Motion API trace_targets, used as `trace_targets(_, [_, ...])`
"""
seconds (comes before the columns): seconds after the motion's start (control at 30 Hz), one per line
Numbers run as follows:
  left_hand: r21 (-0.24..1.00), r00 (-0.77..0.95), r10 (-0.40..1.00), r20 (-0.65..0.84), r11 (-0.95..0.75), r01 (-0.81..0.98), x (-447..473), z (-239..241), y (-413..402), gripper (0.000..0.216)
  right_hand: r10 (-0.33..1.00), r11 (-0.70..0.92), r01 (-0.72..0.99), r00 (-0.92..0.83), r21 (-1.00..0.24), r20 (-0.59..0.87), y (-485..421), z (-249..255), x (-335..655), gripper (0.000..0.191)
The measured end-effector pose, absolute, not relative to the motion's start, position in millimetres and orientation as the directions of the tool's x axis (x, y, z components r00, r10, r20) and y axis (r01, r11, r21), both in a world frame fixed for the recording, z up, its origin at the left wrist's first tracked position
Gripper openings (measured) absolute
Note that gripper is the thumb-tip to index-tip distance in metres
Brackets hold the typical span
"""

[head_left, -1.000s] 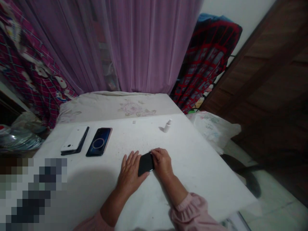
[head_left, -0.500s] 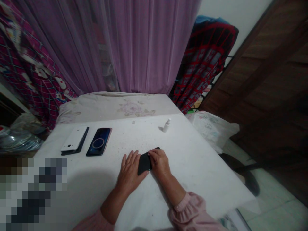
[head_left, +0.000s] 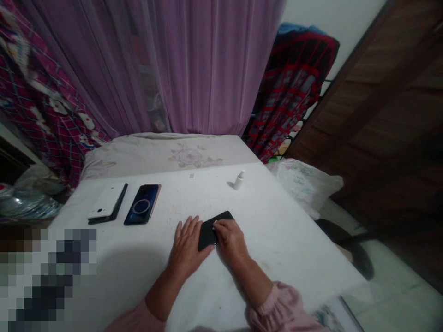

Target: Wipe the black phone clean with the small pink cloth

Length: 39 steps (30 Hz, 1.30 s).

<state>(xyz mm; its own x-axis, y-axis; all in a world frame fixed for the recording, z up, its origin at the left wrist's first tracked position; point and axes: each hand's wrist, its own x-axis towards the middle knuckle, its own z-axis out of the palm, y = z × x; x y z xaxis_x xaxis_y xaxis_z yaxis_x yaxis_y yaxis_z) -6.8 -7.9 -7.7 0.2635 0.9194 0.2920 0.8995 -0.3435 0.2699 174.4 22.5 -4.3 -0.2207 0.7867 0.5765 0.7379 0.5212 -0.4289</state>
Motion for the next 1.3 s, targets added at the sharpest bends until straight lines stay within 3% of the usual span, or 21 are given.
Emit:
trace_targets(0.23, [0.262, 0.269, 0.915, 0.300, -0.350, 0.900, -7, -8, -8, 0.064, 0.817, 0.367, 0.818, -0.055, -0.443, 0.574, 35, -3, 201, 0.023])
trace_targets(0.5, [0.275, 0.264, 0.919, 0.292, -0.345, 0.898, -7, -8, -8, 0.063, 0.801, 0.523, 0.707, -0.219, -0.475, 0.557, 8, 2, 181, 0.034])
trace_targets(0.73, [0.283, 0.269, 0.927, 0.262, -0.340, 0.897, -8, -5, -8, 0.065, 0.821, 0.364, 0.797, -0.029, -0.483, 0.570, 19, 0, 210, 0.030])
trace_targets(1.0, [0.272, 0.261, 0.934, 0.243, -0.324, 0.906, -6, -4, -8, 0.064, 0.799, 0.553, 0.652, -0.239, -0.518, 0.552, -10, 6, 187, 0.035])
trace_targets(1.2, [0.277, 0.267, 0.932, 0.244, -0.331, 0.902, -7, -3, -8, 0.065, 0.823, 0.396, 0.757, -0.041, -0.520, 0.567, 9, 1, 223, 0.029])
trace_targets(1.3, [0.277, 0.270, 0.930, 0.250, -0.336, 0.900, -7, -4, -8, 0.064, 0.816, 0.419, 0.743, -0.056, -0.522, 0.576, 5, 2, 217, 0.028])
